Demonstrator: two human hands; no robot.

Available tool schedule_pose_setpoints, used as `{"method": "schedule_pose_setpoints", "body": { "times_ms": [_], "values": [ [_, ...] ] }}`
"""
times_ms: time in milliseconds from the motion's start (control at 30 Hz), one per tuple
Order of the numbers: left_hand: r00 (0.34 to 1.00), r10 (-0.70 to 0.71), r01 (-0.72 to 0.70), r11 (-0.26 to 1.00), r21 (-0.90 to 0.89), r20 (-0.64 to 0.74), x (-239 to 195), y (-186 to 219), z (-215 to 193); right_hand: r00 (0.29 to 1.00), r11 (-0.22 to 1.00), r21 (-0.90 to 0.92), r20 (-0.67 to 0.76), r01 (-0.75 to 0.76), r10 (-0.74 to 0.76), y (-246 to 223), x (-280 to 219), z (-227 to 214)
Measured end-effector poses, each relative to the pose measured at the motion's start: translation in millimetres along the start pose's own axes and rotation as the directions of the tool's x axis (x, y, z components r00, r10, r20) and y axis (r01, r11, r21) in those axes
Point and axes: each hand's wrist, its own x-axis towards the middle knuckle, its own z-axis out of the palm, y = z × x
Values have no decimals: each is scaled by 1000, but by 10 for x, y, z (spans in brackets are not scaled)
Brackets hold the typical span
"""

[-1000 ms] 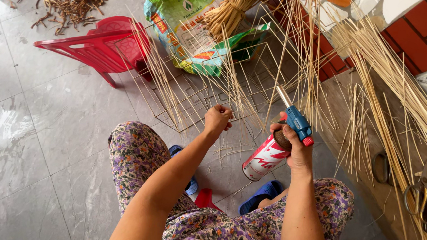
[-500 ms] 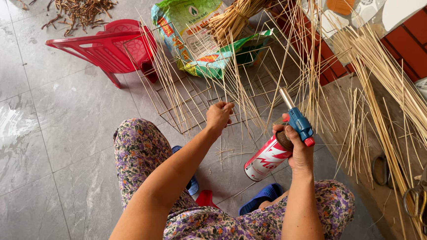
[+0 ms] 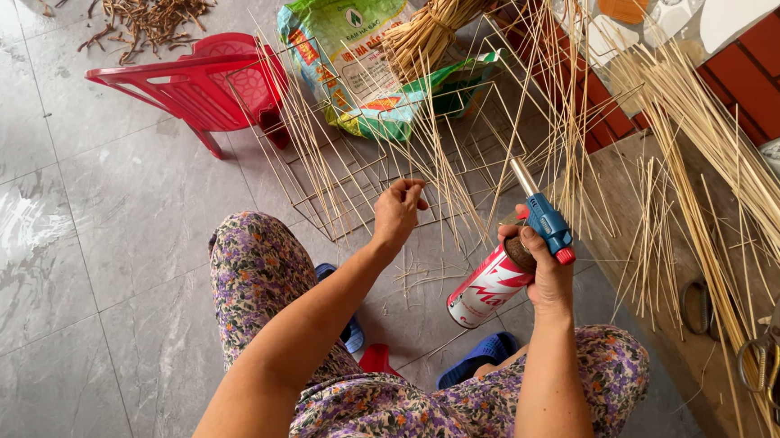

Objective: The person sits on the floor and uses a handheld blowtorch to heat thin wooden sticks one by one. They hold each stick in their left hand and apply the flame from the blowtorch in their right hand, then place the heated stick into a wire rack. The process is repeated continuously throughout the clip.

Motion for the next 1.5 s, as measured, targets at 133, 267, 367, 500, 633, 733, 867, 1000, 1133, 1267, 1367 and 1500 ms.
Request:
{"method": "schedule_pose_setpoints", "body": {
  "times_ms": [133, 267, 367, 500, 633, 733, 867, 1000, 1133, 1267, 1367, 1500],
  "values": [
    [990, 123, -133, 979, 155, 73, -115, 58, -91, 1000, 1000, -4, 27, 12, -12, -23, -32, 15],
    [977, 177, -195, 968, 161, 119, -262, 204, -190, 998, 998, -58, 61, 9, -5, -37, -106, 45],
    [970, 179, -215, 945, 247, 162, -364, 313, -290, 991, 991, -134, 131, 22, -5, -35, -157, 103],
    [966, 166, -229, 908, 350, 200, -491, 391, -395, 973, 991, -131, 226, -11, 41, -22, -187, 167],
    [960, 182, -259, 866, 428, 213, -572, 437, -463, 965, 986, -164, 255, -12, 54, 1, -196, 175],
    [954, 194, -280, 853, 442, 230, -633, 444, -509, 974, 992, -129, 222, -8, 36, 21, -178, 164],
    [946, 201, -300, 840, 452, 254, -696, 414, -539, 987, 995, -95, 158, 23, -7, 17, -147, 113],
    [933, 235, -338, 833, 438, 272, -758, 364, -567, 995, 998, -56, 98, -10, 16, -33, -123, 57],
    [928, 232, -344, 834, 432, 291, -787, 321, -600, 995, 999, -45, 100, -8, 13, -62, -120, 56],
    [923, 247, -358, 829, 430, 293, -797, 286, -612, 991, 998, -56, 131, 10, -3, -49, -166, 91],
    [922, 239, -359, 821, 443, 305, -815, 281, -626, 988, 996, -86, 154, 22, -9, -23, -186, 105],
    [922, 213, -355, 799, 485, 323, -862, 292, -661, 993, 998, -31, 103, 59, -55, -31, -147, 70]
  ]
}}
